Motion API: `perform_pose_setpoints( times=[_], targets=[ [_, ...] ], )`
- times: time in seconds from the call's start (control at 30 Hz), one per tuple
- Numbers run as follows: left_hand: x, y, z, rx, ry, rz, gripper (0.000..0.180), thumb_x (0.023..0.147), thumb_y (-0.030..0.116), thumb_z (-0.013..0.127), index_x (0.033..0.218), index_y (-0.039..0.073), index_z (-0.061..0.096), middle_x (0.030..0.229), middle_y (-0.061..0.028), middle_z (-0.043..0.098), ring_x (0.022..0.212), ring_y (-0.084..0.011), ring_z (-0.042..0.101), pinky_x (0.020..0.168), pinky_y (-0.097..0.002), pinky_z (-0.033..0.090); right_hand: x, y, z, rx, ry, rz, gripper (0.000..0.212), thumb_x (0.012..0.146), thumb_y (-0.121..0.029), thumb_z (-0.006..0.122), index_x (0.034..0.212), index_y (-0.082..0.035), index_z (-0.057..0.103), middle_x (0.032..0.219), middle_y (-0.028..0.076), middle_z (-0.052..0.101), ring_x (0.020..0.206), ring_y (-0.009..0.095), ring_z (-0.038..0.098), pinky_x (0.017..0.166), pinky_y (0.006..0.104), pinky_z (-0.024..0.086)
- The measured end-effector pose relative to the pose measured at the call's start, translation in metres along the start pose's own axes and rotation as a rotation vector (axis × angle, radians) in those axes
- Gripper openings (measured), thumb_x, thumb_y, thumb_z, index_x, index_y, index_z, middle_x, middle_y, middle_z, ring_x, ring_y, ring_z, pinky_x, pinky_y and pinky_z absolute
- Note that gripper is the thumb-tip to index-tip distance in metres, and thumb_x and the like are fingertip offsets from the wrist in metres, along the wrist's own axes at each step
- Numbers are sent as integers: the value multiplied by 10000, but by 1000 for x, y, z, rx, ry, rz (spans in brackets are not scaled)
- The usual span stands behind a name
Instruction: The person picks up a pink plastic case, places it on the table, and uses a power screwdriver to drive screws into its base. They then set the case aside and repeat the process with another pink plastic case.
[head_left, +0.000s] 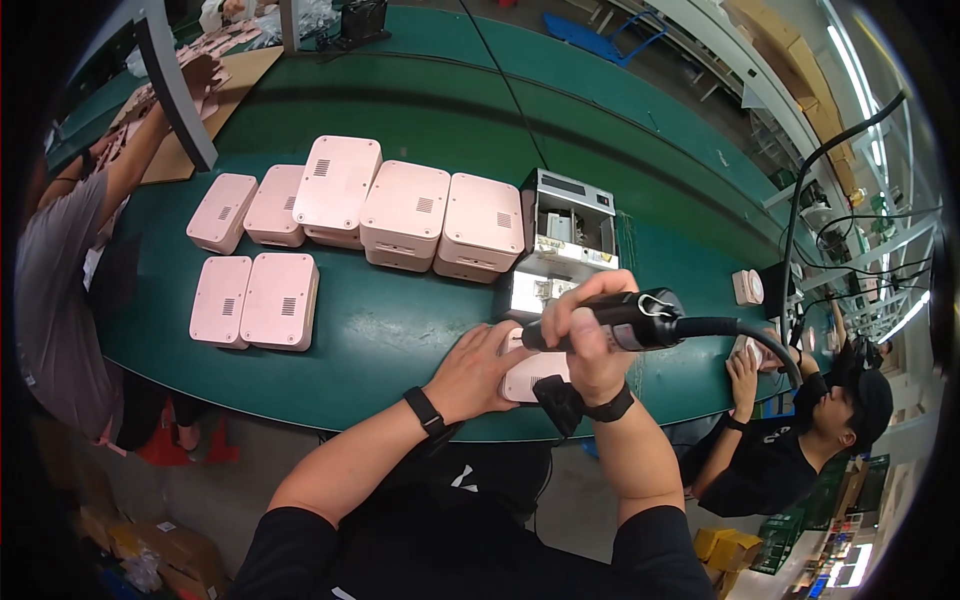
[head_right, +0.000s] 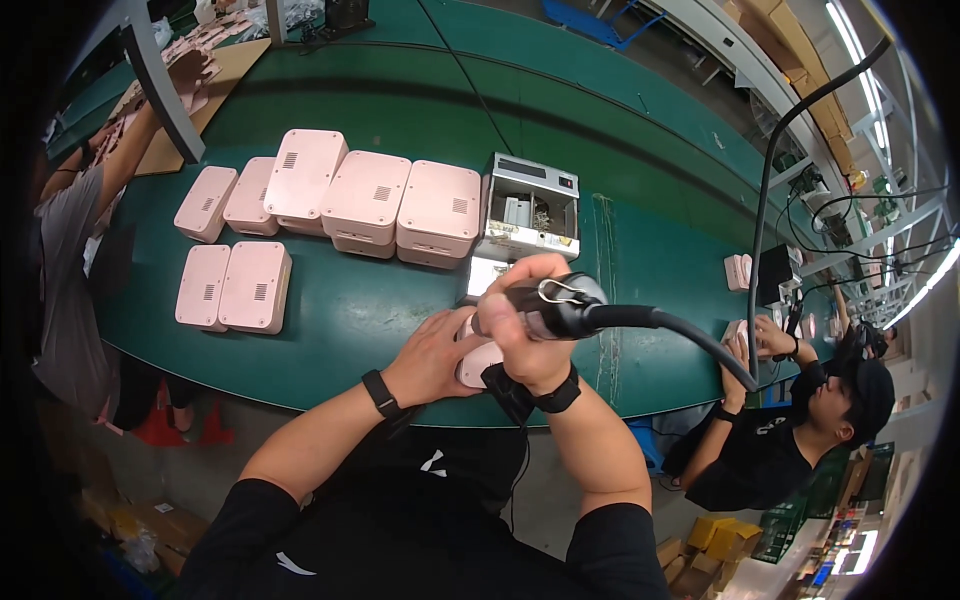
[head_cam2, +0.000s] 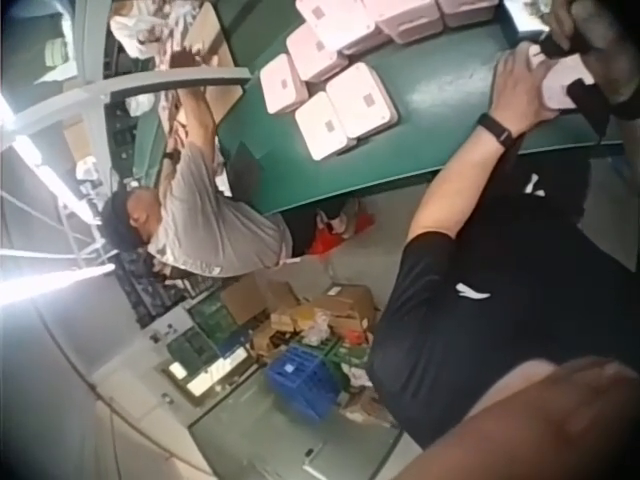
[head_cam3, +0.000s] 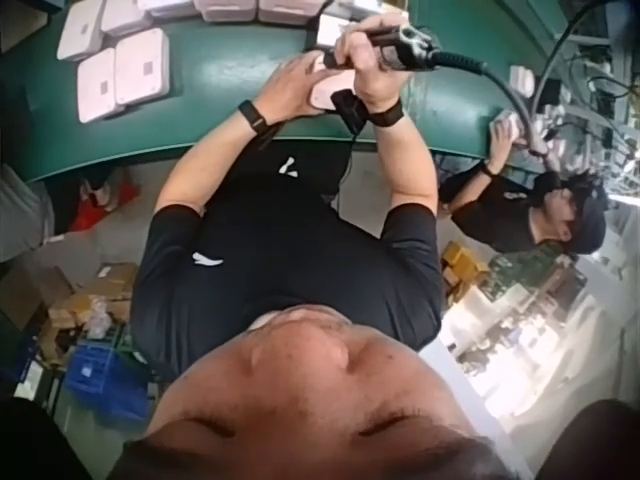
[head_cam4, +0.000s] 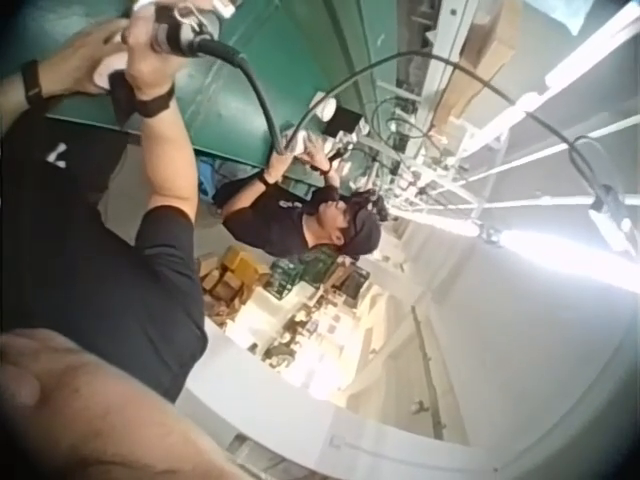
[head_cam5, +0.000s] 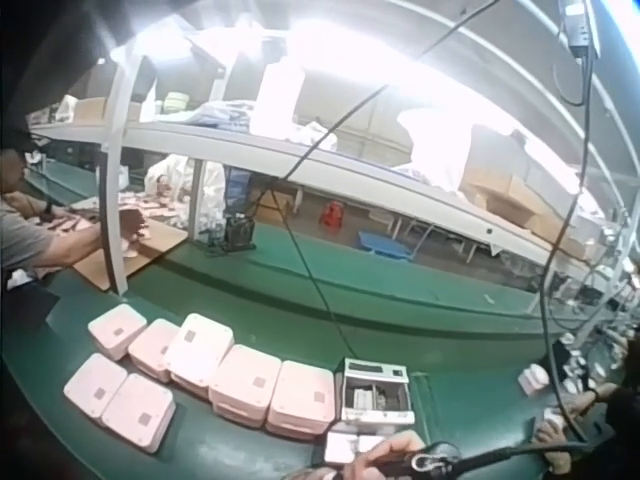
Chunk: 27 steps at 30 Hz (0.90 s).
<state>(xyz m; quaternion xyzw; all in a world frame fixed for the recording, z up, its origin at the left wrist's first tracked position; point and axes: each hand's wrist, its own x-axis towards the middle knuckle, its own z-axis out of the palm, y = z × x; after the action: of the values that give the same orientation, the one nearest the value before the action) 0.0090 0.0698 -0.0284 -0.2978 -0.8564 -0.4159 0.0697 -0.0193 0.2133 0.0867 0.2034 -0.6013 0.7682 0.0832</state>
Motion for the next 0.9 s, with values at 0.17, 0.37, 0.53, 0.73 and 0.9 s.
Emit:
perform_pose_setpoints(
  times=[0.17,0.37,0.53,0.73,0.9],
  targets=[
    [-14,-7,-26,28,-32,-76,774,618,259,869,1330,216,571,1344,-136,465,1223,-364,493,1069,-476,389,10,-24,-20,35,70,-114,238,927,-167,598,1049,-54,428,684,89,518,541,172,485,535,335,447],
    [-21,-11,-45,65,-44,-154,804,624,258,872,1362,236,552,1378,-135,451,1244,-378,479,1060,-477,399,35,-15,-38,-106,189,-180,177,942,-156,555,1035,-48,451,666,83,508,515,173,481,527,340,452],
    [-23,-9,-42,93,-20,-133,839,601,225,879,1368,227,540,1348,-118,459,1191,-353,512,1033,-455,420,39,-13,-43,-199,189,-118,175,945,-175,551,1022,-46,461,657,78,496,495,175,471,522,337,446],
    [-21,-14,-43,78,-8,-119,842,596,218,880,1366,227,541,1336,-110,463,1195,-347,513,1024,-450,428,-7,-32,-36,-17,156,15,224,938,-213,567,1036,-55,441,661,78,499,494,168,467,521,334,439],
    [-19,-17,-41,66,-35,-132,844,595,219,883,1365,224,538,1361,-122,460,1221,-361,500,1015,-464,428,-32,-39,-36,-16,97,-16,277,929,-260,587,1044,-71,419,671,77,505,508,165,474,523,335,437]
  ],
)
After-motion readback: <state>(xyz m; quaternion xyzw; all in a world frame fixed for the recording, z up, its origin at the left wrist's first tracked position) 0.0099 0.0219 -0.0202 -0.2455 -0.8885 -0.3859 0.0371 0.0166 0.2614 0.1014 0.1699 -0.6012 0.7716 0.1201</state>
